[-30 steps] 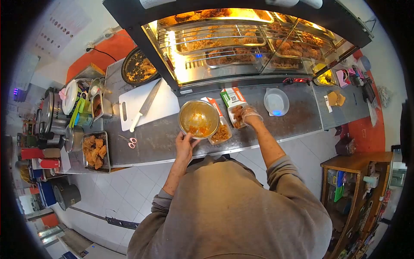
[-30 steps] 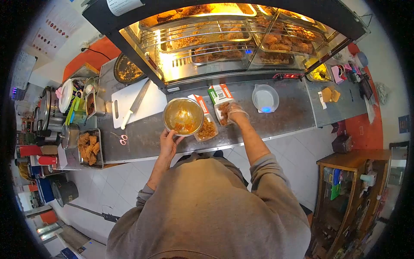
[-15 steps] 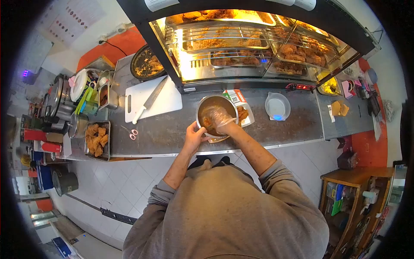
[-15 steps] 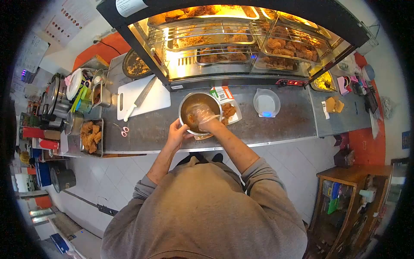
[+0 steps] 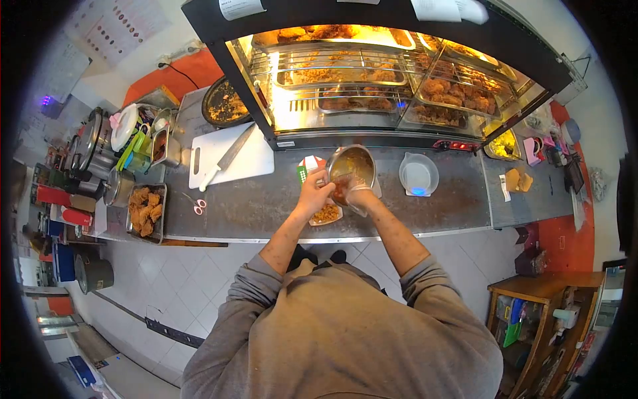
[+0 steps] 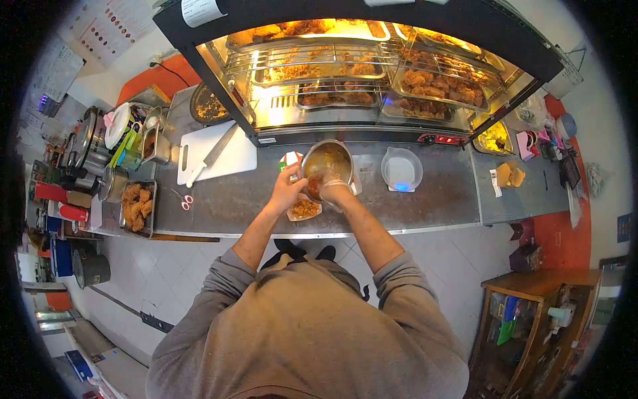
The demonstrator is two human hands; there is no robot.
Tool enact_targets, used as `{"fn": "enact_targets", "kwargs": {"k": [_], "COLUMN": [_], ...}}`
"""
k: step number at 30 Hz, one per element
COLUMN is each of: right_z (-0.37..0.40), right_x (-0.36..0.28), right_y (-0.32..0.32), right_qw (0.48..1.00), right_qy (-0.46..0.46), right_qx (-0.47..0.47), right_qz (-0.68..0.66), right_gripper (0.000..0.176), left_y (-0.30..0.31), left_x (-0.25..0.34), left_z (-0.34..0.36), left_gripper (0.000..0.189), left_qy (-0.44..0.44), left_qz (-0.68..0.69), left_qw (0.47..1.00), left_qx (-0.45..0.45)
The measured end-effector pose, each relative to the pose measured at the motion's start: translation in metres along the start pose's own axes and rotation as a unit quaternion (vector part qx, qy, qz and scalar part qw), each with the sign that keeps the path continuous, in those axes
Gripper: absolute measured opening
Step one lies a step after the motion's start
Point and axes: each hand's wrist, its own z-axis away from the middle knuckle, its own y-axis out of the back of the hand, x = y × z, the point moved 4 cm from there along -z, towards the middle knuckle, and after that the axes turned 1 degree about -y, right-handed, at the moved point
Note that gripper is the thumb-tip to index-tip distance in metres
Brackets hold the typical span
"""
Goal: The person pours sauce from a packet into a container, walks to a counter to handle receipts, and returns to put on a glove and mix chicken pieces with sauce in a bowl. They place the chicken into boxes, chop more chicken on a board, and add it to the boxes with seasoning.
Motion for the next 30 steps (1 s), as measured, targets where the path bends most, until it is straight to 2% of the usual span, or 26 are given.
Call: {"fn": "enact_targets", "kwargs": {"k": [1,2,3,4,5,6,7,9,10,11,12,14,15,16,17,18,19,20,22,23,24,26,27,28,29,30], "right_z": [-0.007,-0.007,0.015,0.010,0.001,0.002,0.009,-0.001,-0.005,0.001,0.005,0.010,0.016,0.013,0.003,0.001,0.003,0.000,0.015,0.016,0.012,0.010,0.011,0.005,0.000,0.008], "right_x": [0.017,0.023,-0.017,-0.004,0.015,0.002,-0.007,0.008,0.015,0.008,0.002,-0.002,-0.004,0.019,0.051,0.039,0.043,0.039,0.047,0.046,0.047,0.051,0.074,0.088,0.067,0.037], "right_y": [-0.017,-0.029,0.012,0.011,0.008,0.020,0.043,0.061,0.069,0.092,0.091,0.095,0.084,0.062,0.034,0.031,0.031,0.029,0.023,0.027,0.029,0.024,0.015,0.008,0.019,0.047], "right_qw": [0.974,0.897,0.838,0.838,0.807,0.772,0.762,0.765,0.766,0.812,0.812,0.887,0.920,0.921,0.993,0.987,0.996,0.996,0.982,0.999,0.999,0.994,0.990,0.927,0.925,0.998], "right_qy": [-0.055,-0.109,-0.223,-0.223,-0.219,-0.213,-0.167,-0.123,-0.081,-0.138,-0.139,-0.105,-0.074,-0.075,-0.013,0.056,-0.056,-0.048,-0.073,-0.003,0.009,0.022,0.044,0.071,0.083,-0.006], "right_qx": [-0.087,-0.170,-0.147,-0.149,-0.209,-0.267,-0.280,-0.281,-0.278,-0.209,-0.215,-0.032,-0.001,-0.005,0.009,0.025,0.023,0.017,0.016,-0.014,-0.017,0.007,-0.031,-0.060,-0.057,-0.045], "right_qz": [-0.202,-0.393,-0.475,-0.476,-0.507,-0.535,-0.560,-0.566,-0.574,-0.527,-0.525,-0.449,-0.384,-0.382,-0.120,0.150,-0.071,-0.070,-0.172,0.044,0.045,-0.109,0.130,0.364,0.367,0.047], "right_gripper": [0.025,0.025,0.027,0.027,0.026,0.027,0.029,0.027,0.026,0.022,0.022,0.015,0.013,0.013,0.015,0.019,0.025,0.025,0.025,0.026,0.026,0.025,0.024,0.023,0.023,0.022], "left_y": [-0.007,-0.012,-0.008,-0.008,-0.010,-0.013,-0.014,-0.011,-0.001,0.020,0.039,0.053,0.059,0.069,0.082,0.095,0.107,0.117,0.135,0.148,0.158,0.178,0.189,0.201,0.210,0.219], "left_x": [-0.005,-0.011,-0.039,-0.036,-0.031,-0.020,-0.005,0.028,0.010,-0.018,-0.032,0.005,0.017,0.013,0.008,0.007,0.009,0.015,0.009,-0.001,-0.003,-0.012,-0.031,-0.049,-0.060,-0.069], "left_z": [0.000,0.000,-0.009,-0.013,-0.016,-0.017,-0.017,-0.013,-0.015,-0.019,-0.019,0.004,0.020,0.033,0.047,0.058,0.066,0.079,0.118,0.130,0.137,0.157,0.168,0.174,0.176,0.175], "left_gripper": [0.017,0.017,0.019,0.019,0.015,0.012,0.012,0.009,0.009,0.011,0.014,0.017,0.021,0.021,0.021,0.021,0.021,0.021,0.020,0.019,0.017,0.013,0.013,0.013,0.012,0.012], "left_qy": [0.051,0.103,0.060,0.061,0.112,0.160,0.158,0.212,0.213,0.144,0.075,0.114,0.152,0.154,0.168,0.179,0.172,0.169,0.179,0.190,0.194,0.205,0.216,0.220,0.209,0.203], "left_qz": [-0.010,-0.019,-0.098,-0.099,-0.046,0.008,0.009,0.068,0.071,0.027,-0.017,0.044,0.104,0.107,0.125,0.143,0.144,0.155,0.166,0.177,0.188,0.203,0.233,0.263,0.265,0.267], "left_qw": [0.999,0.994,0.993,0.993,0.992,0.986,0.987,0.975,0.974,0.988,0.992,0.985,0.973,0.972,0.962,0.952,0.952,0.948,0.939,0.929,0.918,0.903,0.884,0.866,0.862,0.858], "left_qx": [-0.009,-0.018,-0.033,-0.032,-0.038,-0.043,-0.040,0.014,0.019,0.058,0.096,0.122,0.142,0.145,0.173,0.202,0.209,0.222,0.241,0.265,0.291,0.317,0.342,0.364,0.379,0.388]}}
